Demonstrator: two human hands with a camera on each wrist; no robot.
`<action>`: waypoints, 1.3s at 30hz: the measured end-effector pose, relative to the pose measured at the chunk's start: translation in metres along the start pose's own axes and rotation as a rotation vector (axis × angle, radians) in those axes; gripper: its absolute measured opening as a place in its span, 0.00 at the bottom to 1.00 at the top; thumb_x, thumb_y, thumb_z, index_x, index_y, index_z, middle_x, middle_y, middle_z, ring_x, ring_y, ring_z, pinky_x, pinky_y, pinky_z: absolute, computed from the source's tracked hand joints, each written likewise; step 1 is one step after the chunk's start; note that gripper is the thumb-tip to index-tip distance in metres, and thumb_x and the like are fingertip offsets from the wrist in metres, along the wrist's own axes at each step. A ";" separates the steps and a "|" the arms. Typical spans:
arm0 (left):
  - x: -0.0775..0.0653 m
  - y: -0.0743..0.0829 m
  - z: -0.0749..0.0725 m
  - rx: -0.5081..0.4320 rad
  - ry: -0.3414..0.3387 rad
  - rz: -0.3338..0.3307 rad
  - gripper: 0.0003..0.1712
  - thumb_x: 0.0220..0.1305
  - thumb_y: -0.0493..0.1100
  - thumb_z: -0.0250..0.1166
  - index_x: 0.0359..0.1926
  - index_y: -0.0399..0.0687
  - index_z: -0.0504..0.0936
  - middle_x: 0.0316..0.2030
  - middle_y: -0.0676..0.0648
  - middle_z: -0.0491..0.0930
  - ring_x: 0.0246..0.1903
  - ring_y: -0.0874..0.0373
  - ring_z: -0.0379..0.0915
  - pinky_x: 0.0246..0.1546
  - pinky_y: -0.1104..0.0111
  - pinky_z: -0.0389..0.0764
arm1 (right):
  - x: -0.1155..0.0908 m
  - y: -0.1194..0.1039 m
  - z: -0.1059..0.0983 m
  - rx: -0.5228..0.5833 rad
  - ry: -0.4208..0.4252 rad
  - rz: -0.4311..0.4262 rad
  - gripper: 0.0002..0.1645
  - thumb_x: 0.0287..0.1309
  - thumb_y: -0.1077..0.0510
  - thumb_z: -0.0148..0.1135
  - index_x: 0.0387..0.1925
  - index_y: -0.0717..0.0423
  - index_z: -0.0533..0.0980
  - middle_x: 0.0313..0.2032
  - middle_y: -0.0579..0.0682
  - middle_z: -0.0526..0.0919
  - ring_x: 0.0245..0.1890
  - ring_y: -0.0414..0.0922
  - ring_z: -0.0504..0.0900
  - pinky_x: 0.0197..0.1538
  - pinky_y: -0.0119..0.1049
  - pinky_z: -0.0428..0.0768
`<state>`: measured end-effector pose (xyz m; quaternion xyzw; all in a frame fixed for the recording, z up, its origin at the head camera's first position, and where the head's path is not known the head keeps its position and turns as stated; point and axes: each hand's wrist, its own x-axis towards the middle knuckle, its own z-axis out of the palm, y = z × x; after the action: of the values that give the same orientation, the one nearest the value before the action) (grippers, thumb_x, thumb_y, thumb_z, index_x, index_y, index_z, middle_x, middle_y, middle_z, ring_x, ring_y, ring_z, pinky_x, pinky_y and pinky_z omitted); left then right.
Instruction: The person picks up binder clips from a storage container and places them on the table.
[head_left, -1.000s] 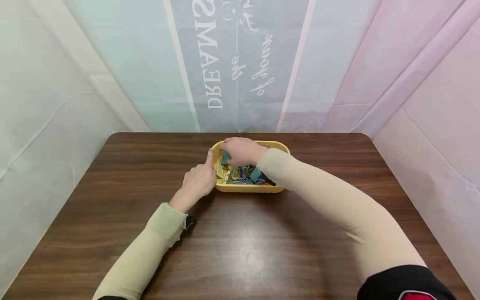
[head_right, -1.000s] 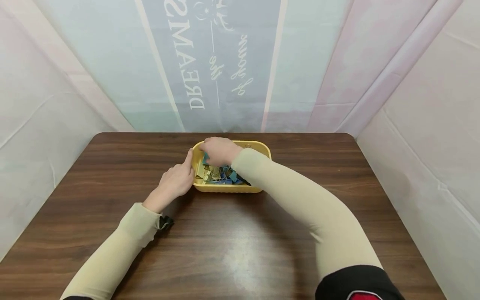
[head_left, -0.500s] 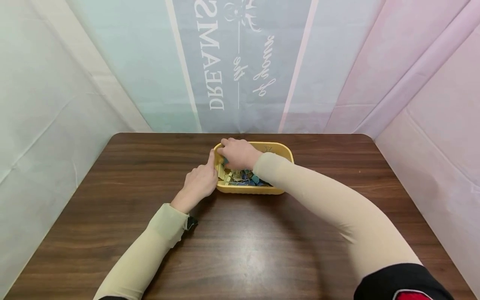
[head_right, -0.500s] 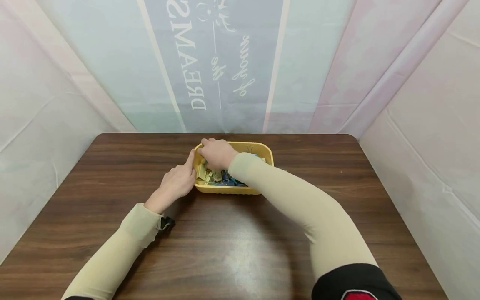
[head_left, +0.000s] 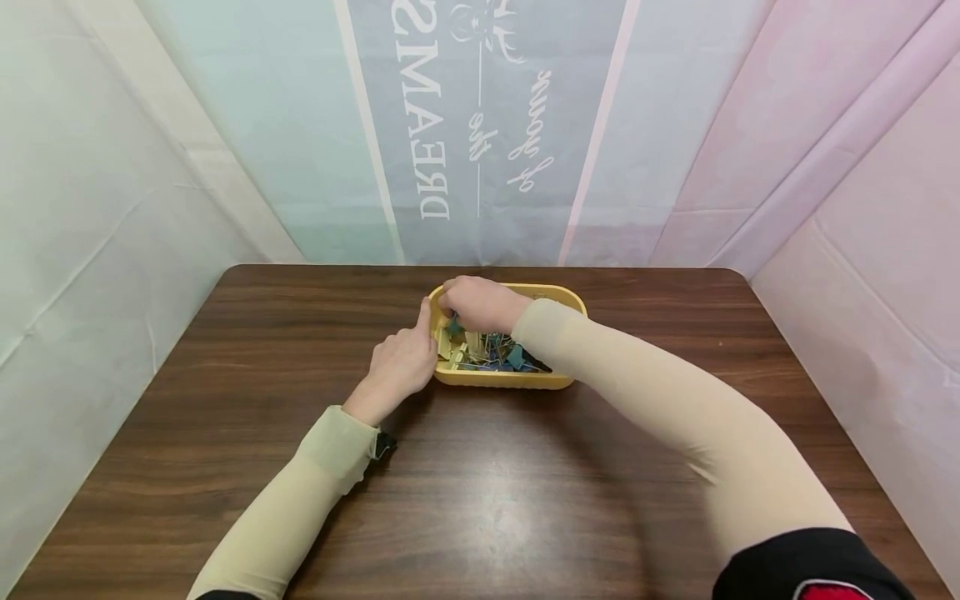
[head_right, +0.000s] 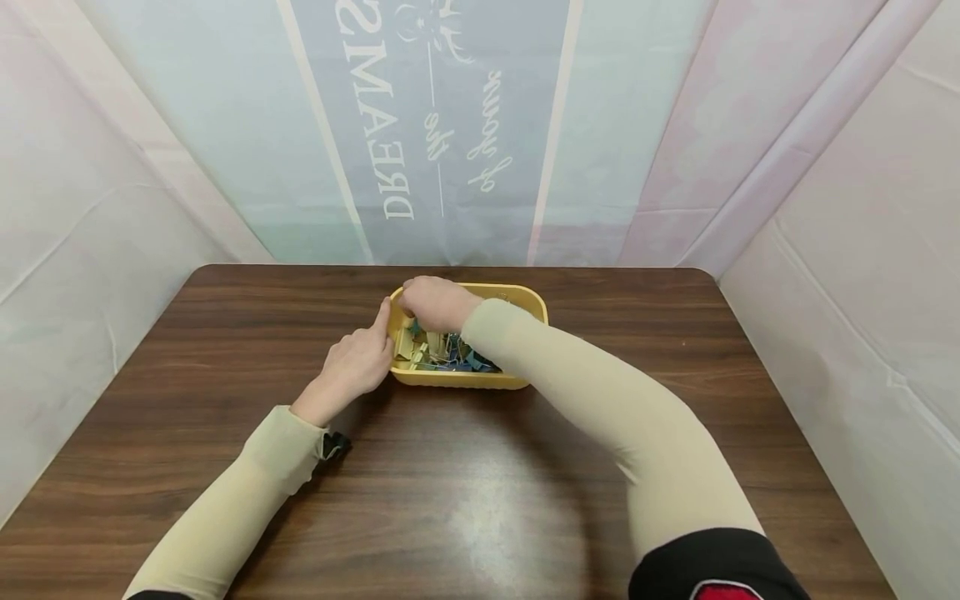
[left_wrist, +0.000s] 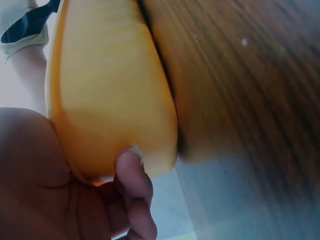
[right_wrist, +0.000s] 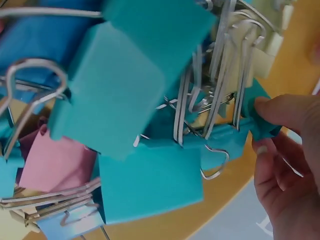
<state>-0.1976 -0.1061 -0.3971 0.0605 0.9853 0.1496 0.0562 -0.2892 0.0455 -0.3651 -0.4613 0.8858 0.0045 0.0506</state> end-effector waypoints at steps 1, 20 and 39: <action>0.000 0.000 0.000 0.002 0.000 0.001 0.37 0.78 0.46 0.42 0.80 0.46 0.38 0.15 0.44 0.72 0.13 0.51 0.65 0.13 0.62 0.62 | -0.001 0.000 -0.002 0.015 -0.001 -0.002 0.11 0.59 0.70 0.62 0.39 0.55 0.84 0.39 0.50 0.78 0.38 0.45 0.77 0.43 0.36 0.77; 0.000 -0.002 -0.001 -0.017 0.010 -0.004 0.38 0.77 0.45 0.42 0.80 0.47 0.38 0.17 0.43 0.73 0.16 0.48 0.70 0.16 0.57 0.69 | -0.075 0.030 -0.050 0.435 0.397 0.122 0.05 0.59 0.61 0.68 0.38 0.53 0.81 0.39 0.45 0.81 0.39 0.42 0.80 0.45 0.39 0.78; 0.000 -0.001 0.000 -0.009 0.011 0.006 0.38 0.76 0.44 0.42 0.80 0.46 0.37 0.16 0.44 0.72 0.15 0.50 0.68 0.15 0.60 0.67 | -0.243 0.120 0.011 0.641 0.346 0.589 0.12 0.64 0.52 0.67 0.43 0.56 0.82 0.36 0.52 0.85 0.36 0.45 0.81 0.37 0.34 0.77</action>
<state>-0.1973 -0.1067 -0.3973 0.0626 0.9847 0.1546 0.0504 -0.2480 0.3135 -0.3579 -0.1455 0.9312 -0.3320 0.0387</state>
